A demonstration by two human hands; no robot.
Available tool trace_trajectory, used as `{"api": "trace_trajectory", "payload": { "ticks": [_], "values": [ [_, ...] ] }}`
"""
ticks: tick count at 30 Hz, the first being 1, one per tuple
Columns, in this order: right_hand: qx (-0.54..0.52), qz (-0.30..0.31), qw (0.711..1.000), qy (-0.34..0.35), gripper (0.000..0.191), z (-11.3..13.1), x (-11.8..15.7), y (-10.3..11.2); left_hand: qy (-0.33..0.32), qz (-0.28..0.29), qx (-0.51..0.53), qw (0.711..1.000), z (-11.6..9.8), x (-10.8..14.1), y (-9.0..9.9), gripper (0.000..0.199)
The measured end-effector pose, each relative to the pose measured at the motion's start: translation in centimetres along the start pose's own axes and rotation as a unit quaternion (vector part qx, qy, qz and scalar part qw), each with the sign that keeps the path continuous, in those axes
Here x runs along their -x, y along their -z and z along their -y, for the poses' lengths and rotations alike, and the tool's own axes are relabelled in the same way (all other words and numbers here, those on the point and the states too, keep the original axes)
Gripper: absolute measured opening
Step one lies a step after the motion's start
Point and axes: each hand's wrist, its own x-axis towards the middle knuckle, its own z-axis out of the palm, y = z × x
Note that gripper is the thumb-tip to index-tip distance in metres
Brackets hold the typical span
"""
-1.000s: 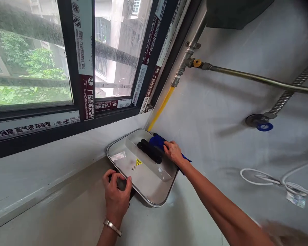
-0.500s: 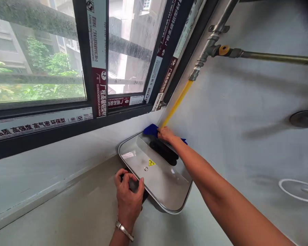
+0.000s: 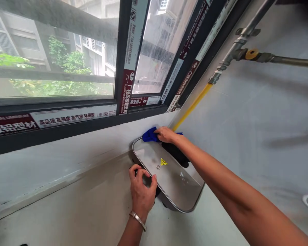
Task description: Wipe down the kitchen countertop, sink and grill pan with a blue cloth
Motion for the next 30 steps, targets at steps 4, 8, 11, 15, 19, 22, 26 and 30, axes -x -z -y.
{"api": "trace_trajectory", "payload": {
  "ticks": [4, 8, 11, 15, 19, 22, 26, 30],
  "values": [
    [0.028, -0.014, 0.999, 0.042, 0.033, 4.0, 1.2, 0.1, -0.016, -0.01, 0.002, 1.0, 0.2, 0.0, -0.1, 0.011],
    [0.038, -0.036, 0.994, 0.092, 0.037, 7.5, 3.0, -0.6, -0.018, -0.016, 0.007, 1.0, 0.3, -0.1, -0.1, 0.014],
    [0.039, -0.051, 0.991, 0.118, 0.042, 9.3, 4.4, -1.0, -0.015, -0.014, 0.009, 1.0, 0.3, -0.2, -0.1, 0.016],
    [0.042, -0.076, 0.99, 0.114, 0.043, 11.0, 6.9, -1.2, -0.025, -0.012, 0.001, 1.0, 0.7, -0.3, 0.1, 0.014],
    [0.047, -0.097, 0.992, 0.072, 0.037, 13.0, 10.0, -1.5, -0.025, -0.013, -0.024, 0.999, 1.5, -0.4, 0.0, 0.002],
    [0.045, -0.117, 0.992, 0.011, 0.035, 14.3, 12.5, -2.3, -0.003, -0.013, -0.024, 1.0, 2.0, -0.6, -0.2, 0.013],
    [-0.002, -0.148, 0.987, -0.061, 0.032, 14.6, 15.8, -3.6, 0.007, -0.017, -0.019, 1.0, 2.2, -1.0, -0.2, 0.027],
    [-0.027, -0.18, 0.982, -0.053, 0.035, 13.3, 18.7, -5.2, -0.009, -0.022, -0.027, 0.999, 1.7, -1.3, 0.1, 0.027]
  ]
}}
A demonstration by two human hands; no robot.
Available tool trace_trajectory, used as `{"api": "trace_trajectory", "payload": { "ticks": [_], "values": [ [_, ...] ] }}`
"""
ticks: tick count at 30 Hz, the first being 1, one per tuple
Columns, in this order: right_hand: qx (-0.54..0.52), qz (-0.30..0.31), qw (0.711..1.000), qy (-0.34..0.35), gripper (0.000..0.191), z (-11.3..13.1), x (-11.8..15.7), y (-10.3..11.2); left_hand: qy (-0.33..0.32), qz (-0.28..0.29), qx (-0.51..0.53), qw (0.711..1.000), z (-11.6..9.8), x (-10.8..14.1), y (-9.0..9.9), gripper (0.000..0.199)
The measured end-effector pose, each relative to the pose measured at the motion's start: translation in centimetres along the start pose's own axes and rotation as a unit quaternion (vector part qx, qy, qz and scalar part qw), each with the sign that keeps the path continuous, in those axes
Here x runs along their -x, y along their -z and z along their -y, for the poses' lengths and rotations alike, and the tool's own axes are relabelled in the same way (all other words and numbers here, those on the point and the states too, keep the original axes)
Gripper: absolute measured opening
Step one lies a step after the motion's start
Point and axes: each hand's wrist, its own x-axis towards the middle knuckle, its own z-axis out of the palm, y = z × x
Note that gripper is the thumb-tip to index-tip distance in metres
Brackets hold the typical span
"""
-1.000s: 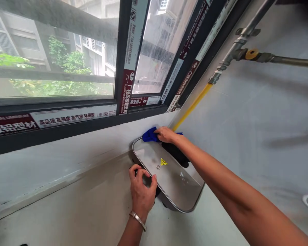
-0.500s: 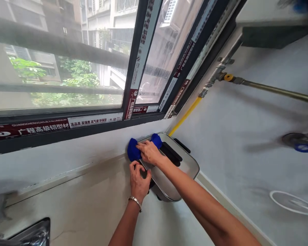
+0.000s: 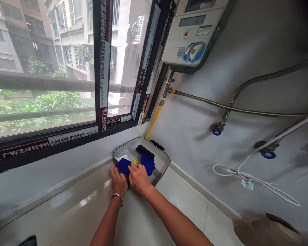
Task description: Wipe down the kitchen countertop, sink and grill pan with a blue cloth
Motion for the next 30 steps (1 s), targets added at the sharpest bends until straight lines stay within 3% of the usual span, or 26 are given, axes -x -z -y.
{"api": "trace_trajectory", "payload": {
  "ticks": [6, 11, 14, 20, 26, 30],
  "values": [
    [-0.016, -0.033, 0.999, 0.033, 0.04, -4.8, 3.2, -1.4, -0.028, 0.02, 0.006, 0.999, -0.8, -0.3, 0.4, 0.018],
    [-0.014, -0.051, 0.998, -0.036, 0.042, -10.1, 4.2, -2.1, -0.032, 0.043, -0.01, 0.998, -0.8, -0.1, 0.5, 0.017],
    [-0.013, -0.043, 0.996, -0.072, 0.043, -11.2, 4.2, -2.2, -0.023, 0.046, -0.016, 0.999, -1.1, 0.0, 0.5, 0.018],
    [0.005, -0.035, 0.988, -0.151, 0.047, -7.9, 4.5, -2.0, -0.006, 0.06, -0.024, 0.998, -1.8, 0.1, 0.5, 0.013],
    [-0.019, -0.06, 0.989, -0.135, 0.049, -1.8, 6.4, -3.0, 0.036, 0.085, -0.043, 0.995, -2.4, -0.2, 0.9, 0.026],
    [-0.055, -0.094, 0.98, -0.165, 0.046, 0.3, 7.2, -4.0, 0.093, 0.09, -0.07, 0.989, -3.6, -1.4, 0.7, 0.031]
  ]
}}
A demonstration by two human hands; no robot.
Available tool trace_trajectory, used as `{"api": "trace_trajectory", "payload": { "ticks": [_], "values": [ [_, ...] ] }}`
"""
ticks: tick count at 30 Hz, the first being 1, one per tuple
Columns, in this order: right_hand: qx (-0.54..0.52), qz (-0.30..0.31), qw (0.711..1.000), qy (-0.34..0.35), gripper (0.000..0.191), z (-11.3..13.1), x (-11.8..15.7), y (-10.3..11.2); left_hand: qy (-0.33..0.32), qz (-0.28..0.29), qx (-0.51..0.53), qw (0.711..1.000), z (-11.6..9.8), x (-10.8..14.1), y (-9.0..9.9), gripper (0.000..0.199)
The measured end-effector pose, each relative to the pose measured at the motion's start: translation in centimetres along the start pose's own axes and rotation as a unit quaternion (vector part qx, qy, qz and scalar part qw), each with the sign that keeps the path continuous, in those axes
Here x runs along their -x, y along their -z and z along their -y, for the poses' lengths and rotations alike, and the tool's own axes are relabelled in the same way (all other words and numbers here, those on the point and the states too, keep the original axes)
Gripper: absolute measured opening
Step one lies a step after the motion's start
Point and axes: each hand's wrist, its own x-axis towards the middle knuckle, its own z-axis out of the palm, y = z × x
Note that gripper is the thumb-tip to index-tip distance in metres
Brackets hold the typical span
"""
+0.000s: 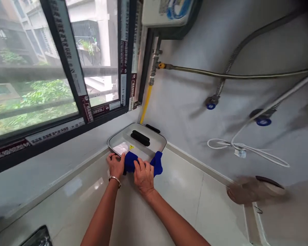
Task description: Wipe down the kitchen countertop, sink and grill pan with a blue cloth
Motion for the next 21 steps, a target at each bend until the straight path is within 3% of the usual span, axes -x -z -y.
{"api": "trace_trajectory", "payload": {
  "ticks": [4, 8, 11, 14, 17, 21],
  "values": [
    [-0.043, -0.034, 0.997, -0.053, 0.046, 0.2, 1.0, -0.9, 0.058, -0.026, -0.026, 0.998, -1.7, -0.4, -0.6, 0.037],
    [-0.117, -0.117, 0.98, -0.11, 0.044, 0.0, 1.3, -2.1, 0.051, -0.079, -0.055, 0.994, -2.1, 0.1, -1.2, 0.041],
    [-0.205, -0.186, 0.94, -0.199, 0.045, -0.9, -0.1, -2.8, 0.053, -0.079, -0.087, 0.992, -2.0, 0.3, -1.4, 0.043],
    [-0.3, -0.216, 0.879, -0.302, 0.052, -3.3, -2.7, -3.4, 0.053, -0.067, -0.124, 0.989, -2.0, 0.2, -1.5, 0.041],
    [-0.363, -0.203, 0.842, -0.344, 0.059, -6.8, -5.4, -3.8, 0.056, -0.063, -0.14, 0.987, -2.2, 0.2, -1.5, 0.038],
    [-0.34, -0.116, 0.85, -0.385, 0.065, -11.1, -8.5, -4.0, 0.063, -0.061, -0.15, 0.985, -2.4, 0.3, -1.5, 0.033]
  ]
}}
